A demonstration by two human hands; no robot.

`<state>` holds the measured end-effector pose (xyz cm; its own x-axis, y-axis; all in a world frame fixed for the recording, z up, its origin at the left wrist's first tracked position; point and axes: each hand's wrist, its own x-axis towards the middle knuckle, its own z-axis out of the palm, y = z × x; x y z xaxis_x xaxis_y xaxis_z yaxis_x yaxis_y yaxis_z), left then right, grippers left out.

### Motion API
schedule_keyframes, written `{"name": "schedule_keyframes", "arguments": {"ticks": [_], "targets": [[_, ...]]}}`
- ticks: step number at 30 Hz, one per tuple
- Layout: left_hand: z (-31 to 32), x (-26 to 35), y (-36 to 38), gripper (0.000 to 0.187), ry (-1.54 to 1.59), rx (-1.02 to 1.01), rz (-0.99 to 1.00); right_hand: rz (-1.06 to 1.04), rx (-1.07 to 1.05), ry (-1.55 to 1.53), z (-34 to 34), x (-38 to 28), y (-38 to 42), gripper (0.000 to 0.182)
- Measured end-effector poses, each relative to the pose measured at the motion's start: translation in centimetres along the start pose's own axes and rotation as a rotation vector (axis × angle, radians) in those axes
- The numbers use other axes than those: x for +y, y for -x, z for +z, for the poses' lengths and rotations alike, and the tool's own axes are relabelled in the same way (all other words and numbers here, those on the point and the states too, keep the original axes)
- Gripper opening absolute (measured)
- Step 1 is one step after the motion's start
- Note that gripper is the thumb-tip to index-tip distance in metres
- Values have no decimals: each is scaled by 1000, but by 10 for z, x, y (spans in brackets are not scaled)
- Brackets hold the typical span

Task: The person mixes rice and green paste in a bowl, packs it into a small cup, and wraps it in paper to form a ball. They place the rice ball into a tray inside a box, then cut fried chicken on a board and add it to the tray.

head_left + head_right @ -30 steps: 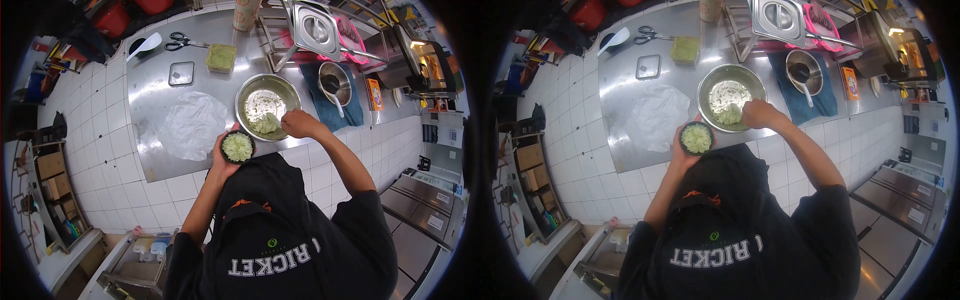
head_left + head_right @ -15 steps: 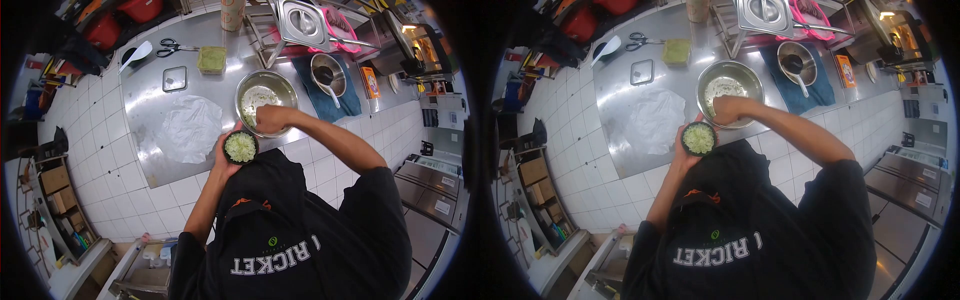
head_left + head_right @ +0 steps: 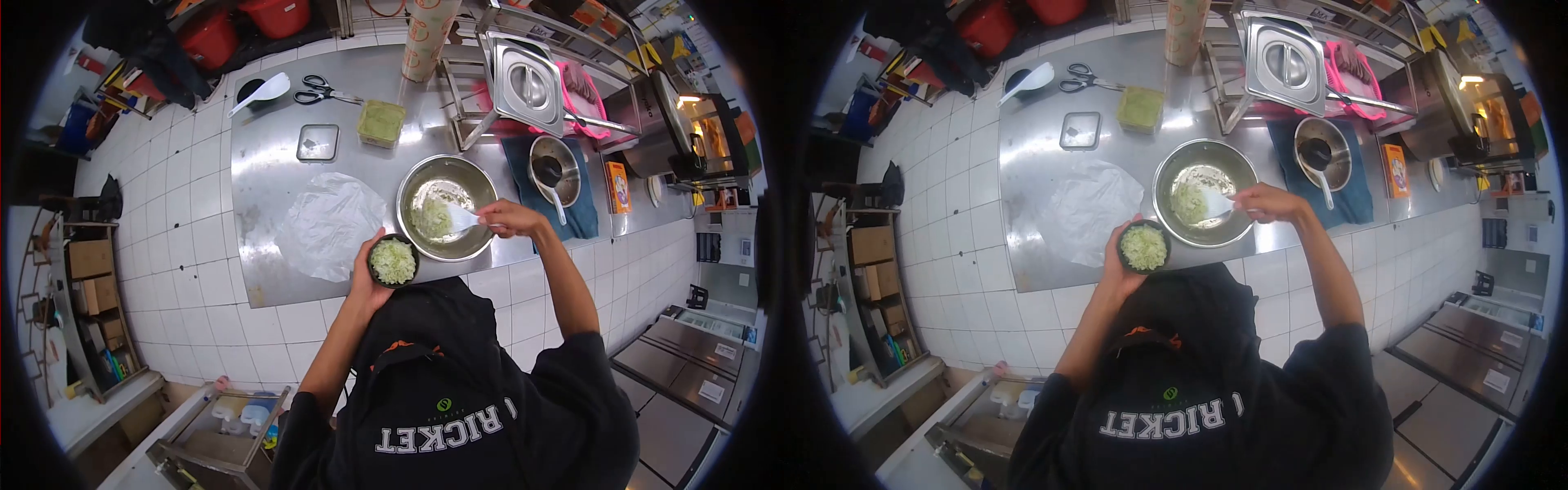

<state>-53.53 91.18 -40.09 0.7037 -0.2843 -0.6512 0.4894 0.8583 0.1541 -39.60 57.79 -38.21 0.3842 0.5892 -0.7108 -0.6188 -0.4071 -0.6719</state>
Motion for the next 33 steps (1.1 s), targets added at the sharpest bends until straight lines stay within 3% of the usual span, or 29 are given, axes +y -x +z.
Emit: {"name": "schedule_keyframes", "arguments": {"ticks": [4,7,10,12,14,18,22,23,27,30,33], "targets": [[39,12,-1,43,-139,41,155,-191,179,-154,31,5,53,36],[69,-1,-45,42,-265,13,133,-263,392,-129,62,-8,77,37],[112,-27,-82,38,-308,-42,122,-692,840,595,95,17,59,37],[129,-41,-93,37,-356,-26,142,-432,953,678,137,2,66,37],[143,-57,-99,36,-396,-6,166,-431,1063,670,163,2,58,37],[134,-64,-120,31,-404,-33,174,-400,1091,655,171,16,46,39],[119,-38,-108,47,-362,-118,-122,-476,1090,634,167,12,66,38],[119,-33,-104,56,-366,-95,-142,-495,1087,618,167,7,76,38],[115,-15,-90,61,-372,-99,-162,-458,1080,512,151,-3,106,35],[100,-9,-100,63,-441,-189,-244,-426,1050,487,124,-19,101,35],[112,-13,-88,70,-504,-139,-287,-515,971,498,107,-19,79,35]]}}
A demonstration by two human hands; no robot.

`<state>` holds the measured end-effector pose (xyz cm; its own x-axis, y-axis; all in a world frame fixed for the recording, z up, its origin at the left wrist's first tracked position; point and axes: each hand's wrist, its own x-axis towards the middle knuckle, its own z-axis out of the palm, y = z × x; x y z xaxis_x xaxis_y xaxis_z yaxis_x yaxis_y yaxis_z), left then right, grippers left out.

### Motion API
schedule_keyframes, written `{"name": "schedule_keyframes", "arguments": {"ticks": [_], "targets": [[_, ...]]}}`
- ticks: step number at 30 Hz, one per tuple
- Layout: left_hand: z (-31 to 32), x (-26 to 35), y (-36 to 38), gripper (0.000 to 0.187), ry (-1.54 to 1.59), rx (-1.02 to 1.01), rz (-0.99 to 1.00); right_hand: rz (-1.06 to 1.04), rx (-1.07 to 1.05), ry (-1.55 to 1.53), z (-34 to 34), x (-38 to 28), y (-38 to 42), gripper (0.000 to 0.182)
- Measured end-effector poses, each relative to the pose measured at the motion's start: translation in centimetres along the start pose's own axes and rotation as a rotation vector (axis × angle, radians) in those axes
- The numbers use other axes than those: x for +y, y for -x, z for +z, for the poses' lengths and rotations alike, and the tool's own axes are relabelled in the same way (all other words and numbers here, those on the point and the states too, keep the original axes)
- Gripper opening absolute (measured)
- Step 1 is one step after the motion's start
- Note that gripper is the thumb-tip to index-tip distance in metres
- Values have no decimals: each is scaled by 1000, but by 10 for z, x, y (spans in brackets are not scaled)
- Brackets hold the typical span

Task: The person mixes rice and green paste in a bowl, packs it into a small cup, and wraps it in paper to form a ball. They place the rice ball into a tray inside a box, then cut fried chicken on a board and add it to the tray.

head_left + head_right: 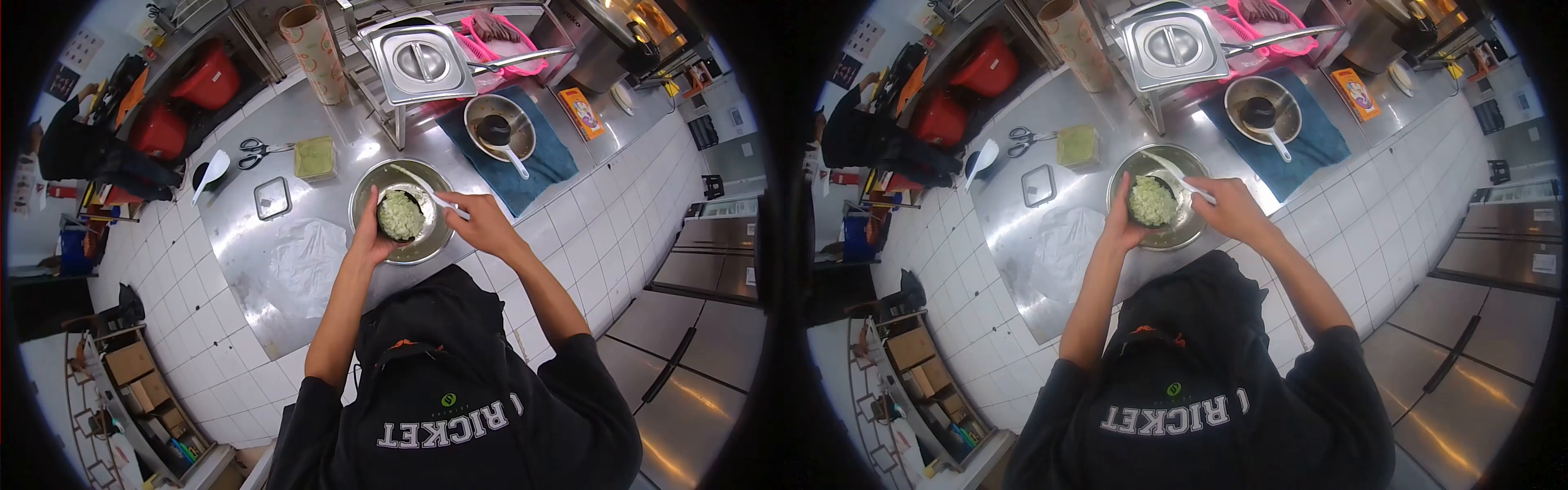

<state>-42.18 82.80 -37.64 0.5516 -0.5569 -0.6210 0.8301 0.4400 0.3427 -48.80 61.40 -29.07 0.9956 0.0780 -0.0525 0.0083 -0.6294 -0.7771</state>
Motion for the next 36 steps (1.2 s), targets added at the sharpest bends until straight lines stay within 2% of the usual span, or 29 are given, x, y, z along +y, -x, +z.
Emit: {"name": "schedule_keyframes", "arguments": {"ticks": [3,7,8,11,14,17,18,21,22,25,27,29,31,33,36], "targets": [[0,2,-2,74,30,37,-28,-310,61,155,19,12,12,36],[-4,4,-8,74,106,83,-27,-198,-6,428,44,6,42,41],[2,3,-5,73,117,112,-21,-265,12,431,53,11,44,44],[9,2,-3,67,125,153,-2,-212,-20,474,63,12,44,43],[1,-2,-7,64,96,104,1,-169,-59,292,32,2,37,39],[3,-3,-3,66,95,91,28,-242,53,226,10,1,34,40],[3,-2,-2,68,68,86,25,-193,95,212,8,3,29,32],[0,-2,-2,73,2,61,-43,-172,81,363,1,-7,8,34],[3,0,0,74,-7,56,-61,-193,15,486,3,4,3,34],[5,2,3,71,14,44,-54,-77,-87,698,2,16,-1,34],[-4,1,-1,68,85,37,-18,-74,-11,522,-1,19,4,34],[-19,-6,-15,63,194,1,111,-28,32,308,5,13,12,33],[-20,-10,-20,54,249,31,170,14,42,89,33,9,25,33],[-2,-9,-12,41,260,121,160,-27,113,17,68,-9,35,34],[-8,-19,-33,43,174,111,297,-21,49,59,91,-15,38,36]]}}
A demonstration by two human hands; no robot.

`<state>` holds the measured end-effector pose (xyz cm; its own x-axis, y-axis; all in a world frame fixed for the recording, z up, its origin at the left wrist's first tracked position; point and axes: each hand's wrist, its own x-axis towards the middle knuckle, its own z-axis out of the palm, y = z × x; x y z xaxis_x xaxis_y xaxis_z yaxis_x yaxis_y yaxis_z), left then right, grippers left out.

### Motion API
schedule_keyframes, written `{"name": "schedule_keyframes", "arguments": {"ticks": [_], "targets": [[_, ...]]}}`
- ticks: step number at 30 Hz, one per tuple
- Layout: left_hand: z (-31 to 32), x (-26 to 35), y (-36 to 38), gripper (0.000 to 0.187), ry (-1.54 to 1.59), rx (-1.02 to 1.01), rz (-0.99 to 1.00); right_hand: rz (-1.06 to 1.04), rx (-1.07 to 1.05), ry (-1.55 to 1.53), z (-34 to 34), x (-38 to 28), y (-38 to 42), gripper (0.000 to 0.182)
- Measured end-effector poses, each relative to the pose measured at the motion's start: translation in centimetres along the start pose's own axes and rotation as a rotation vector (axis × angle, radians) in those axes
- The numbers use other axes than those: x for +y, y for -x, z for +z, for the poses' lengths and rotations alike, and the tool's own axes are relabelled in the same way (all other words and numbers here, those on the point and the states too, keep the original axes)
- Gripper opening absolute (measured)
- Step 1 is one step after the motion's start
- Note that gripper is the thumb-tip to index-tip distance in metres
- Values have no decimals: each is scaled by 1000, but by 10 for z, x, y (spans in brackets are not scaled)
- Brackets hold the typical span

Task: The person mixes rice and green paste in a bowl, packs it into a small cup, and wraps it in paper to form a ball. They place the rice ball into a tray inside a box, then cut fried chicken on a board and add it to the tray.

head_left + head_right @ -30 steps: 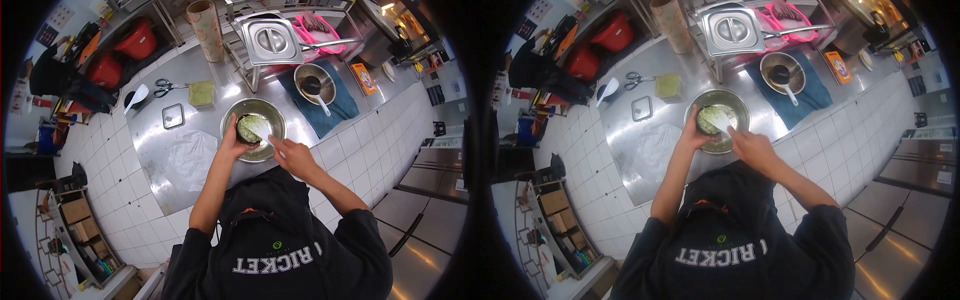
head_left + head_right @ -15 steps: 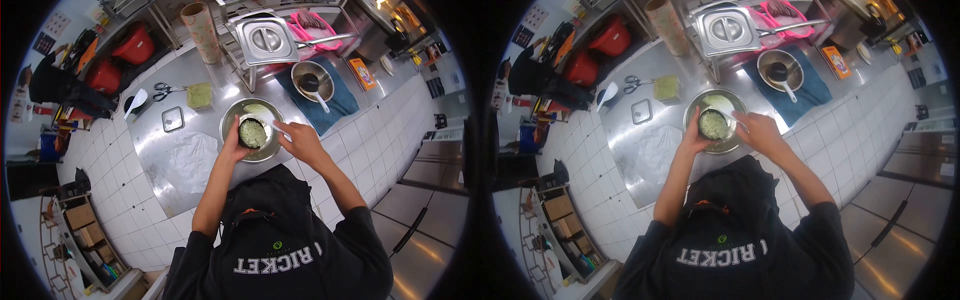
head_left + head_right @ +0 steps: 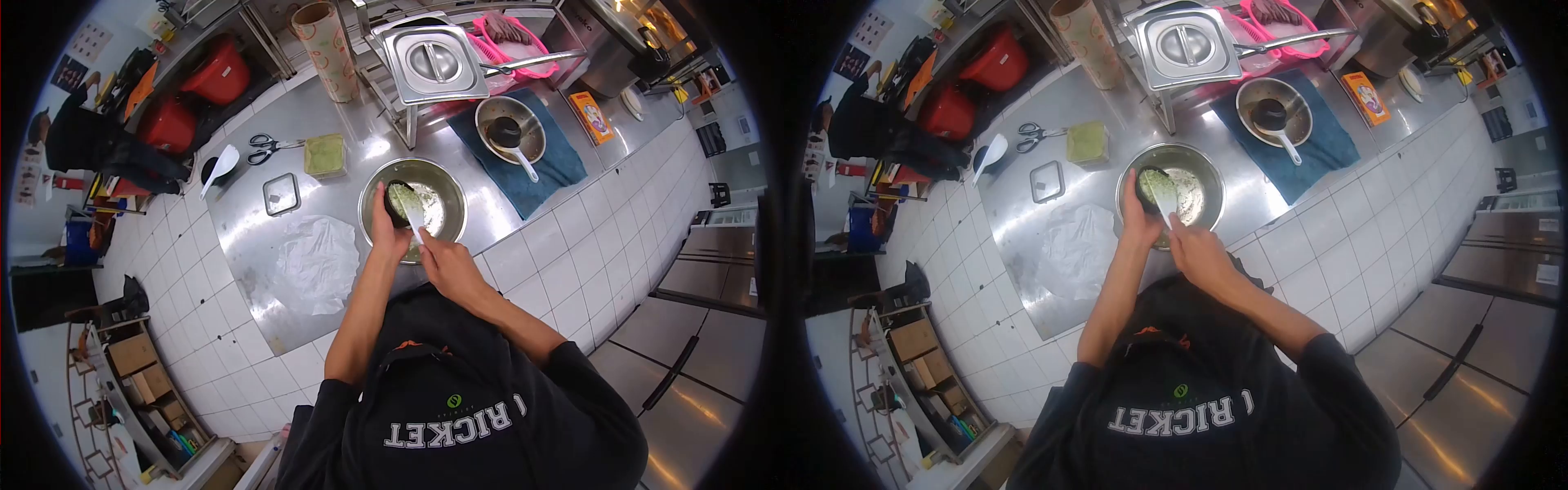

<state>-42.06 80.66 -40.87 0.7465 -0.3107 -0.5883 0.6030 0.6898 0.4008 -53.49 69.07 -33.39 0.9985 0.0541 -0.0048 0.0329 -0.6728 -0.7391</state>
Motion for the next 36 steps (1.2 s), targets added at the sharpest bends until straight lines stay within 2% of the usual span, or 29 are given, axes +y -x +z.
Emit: {"name": "schedule_keyframes", "arguments": {"ticks": [2,5,8,11,12,15,16,19,20,22,26,29,31,32,33,34,35,36], "targets": [[4,-1,-3,50,-156,-63,114,-16,-46,27,-1,6,1,38],[19,10,16,56,-413,97,20,-67,-59,46,-15,20,-5,38],[7,17,16,59,-442,-12,-116,-42,-70,83,-33,14,-10,36],[1,19,17,61,-127,-149,-63,-32,26,28,-59,-10,-9,33],[2,22,14,61,-93,-136,-66,-43,73,-9,-63,-14,-10,31],[-2,25,17,60,13,-76,-96,126,127,-17,-67,-13,-22,29],[2,25,16,58,-1,-17,-83,72,174,-20,-55,-4,-27,30],[0,14,2,54,-22,-48,-31,49,21,111,-7,3,-24,32],[7,13,5,47,64,-21,-21,47,8,135,0,0,-19,33],[1,11,1,47,4,-58,43,43,-24,186,9,-5,-9,34],[-9,9,1,52,-160,-80,107,-63,-56,25,-4,9,-19,33],[-11,30,13,61,-419,-39,-151,-56,-77,-56,-20,20,-27,33],[-20,35,13,62,-288,-122,-114,-35,-62,-130,-33,17,-28,33],[-21,35,16,60,-172,-153,-84,-36,19,-190,-39,14,-25,32],[-22,35,19,58,-54,-186,-51,38,53,-183,-42,9,-24,33],[-5,37,32,43,-3,-126,0,108,87,-170,-45,4,-23,33],[-3,31,29,41,40,-61,43,180,115,-156,-46,2,-19,34],[-3,25,23,39,80,9,80,128,85,-104,-33,4,-14,35]]}}
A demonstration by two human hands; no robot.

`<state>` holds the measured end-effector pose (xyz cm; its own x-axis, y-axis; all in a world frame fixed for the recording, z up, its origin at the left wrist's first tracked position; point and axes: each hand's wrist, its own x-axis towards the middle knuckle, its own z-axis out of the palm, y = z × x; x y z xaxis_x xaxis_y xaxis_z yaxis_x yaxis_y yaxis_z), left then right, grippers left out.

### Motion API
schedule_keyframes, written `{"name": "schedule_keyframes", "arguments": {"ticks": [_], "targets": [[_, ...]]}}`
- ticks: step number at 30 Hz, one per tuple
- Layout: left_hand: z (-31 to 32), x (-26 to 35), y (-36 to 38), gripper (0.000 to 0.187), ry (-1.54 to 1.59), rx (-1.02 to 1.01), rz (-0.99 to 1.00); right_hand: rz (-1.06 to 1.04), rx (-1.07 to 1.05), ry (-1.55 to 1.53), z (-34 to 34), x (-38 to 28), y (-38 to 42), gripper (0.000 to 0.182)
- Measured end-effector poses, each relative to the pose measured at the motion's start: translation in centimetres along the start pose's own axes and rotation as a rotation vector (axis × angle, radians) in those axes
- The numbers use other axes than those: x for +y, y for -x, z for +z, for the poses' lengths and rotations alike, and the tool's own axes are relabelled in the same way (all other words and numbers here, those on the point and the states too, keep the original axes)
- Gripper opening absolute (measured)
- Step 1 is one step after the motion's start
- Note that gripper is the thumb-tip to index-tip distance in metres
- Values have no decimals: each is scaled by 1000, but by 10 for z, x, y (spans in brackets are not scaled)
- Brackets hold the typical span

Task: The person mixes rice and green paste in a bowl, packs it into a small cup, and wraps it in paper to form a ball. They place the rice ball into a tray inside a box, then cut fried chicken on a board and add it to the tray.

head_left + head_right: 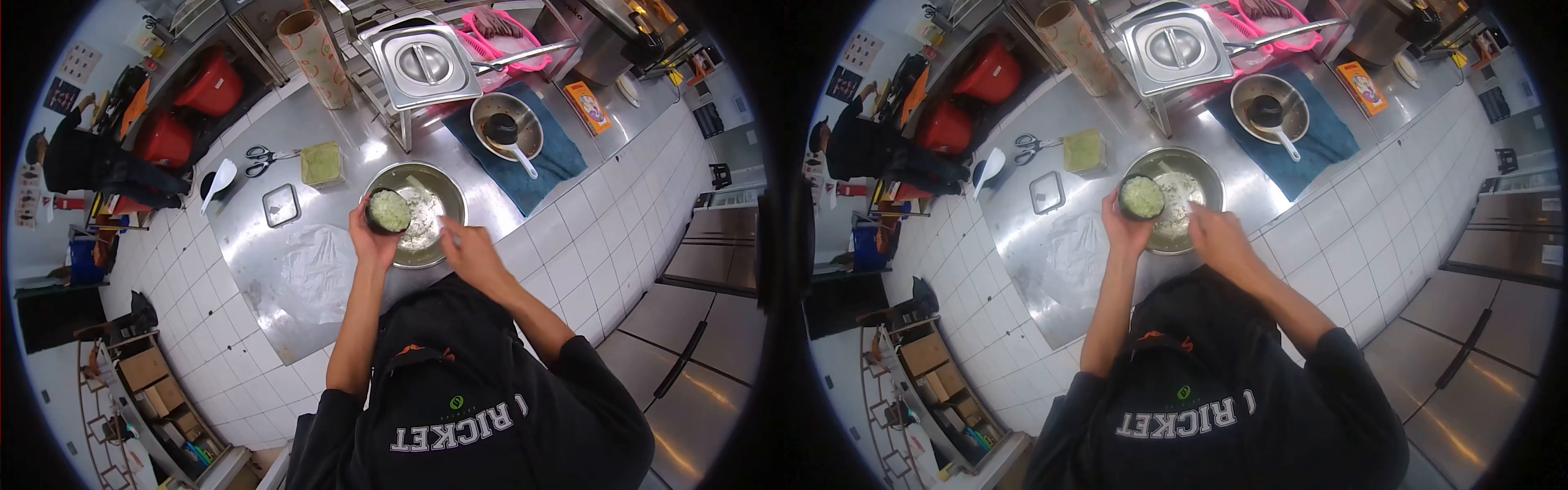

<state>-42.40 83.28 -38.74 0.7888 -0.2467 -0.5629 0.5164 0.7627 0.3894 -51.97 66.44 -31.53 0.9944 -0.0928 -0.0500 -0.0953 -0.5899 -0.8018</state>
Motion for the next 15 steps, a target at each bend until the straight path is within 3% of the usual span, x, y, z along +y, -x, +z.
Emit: {"name": "schedule_keyframes", "arguments": {"ticks": [1,2,3,8,11,12,15], "targets": [[-1,-8,-7,36,33,68,39,-52,-26,49,23,8,5,35],[-7,-21,-19,30,35,-4,114,-107,-50,96,36,7,7,36],[-13,-35,-29,31,-101,3,303,-115,-69,68,41,7,11,36],[-7,-33,-22,41,-161,-99,251,-194,-109,8,31,8,9,36],[7,-12,4,54,-315,1,-51,-248,-133,63,13,6,-6,35],[1,-8,5,61,-305,-30,-41,-270,-138,88,8,4,-9,35],[-14,1,6,56,27,-72,-41,-138,-117,-51,-9,-10,-11,34]]}}
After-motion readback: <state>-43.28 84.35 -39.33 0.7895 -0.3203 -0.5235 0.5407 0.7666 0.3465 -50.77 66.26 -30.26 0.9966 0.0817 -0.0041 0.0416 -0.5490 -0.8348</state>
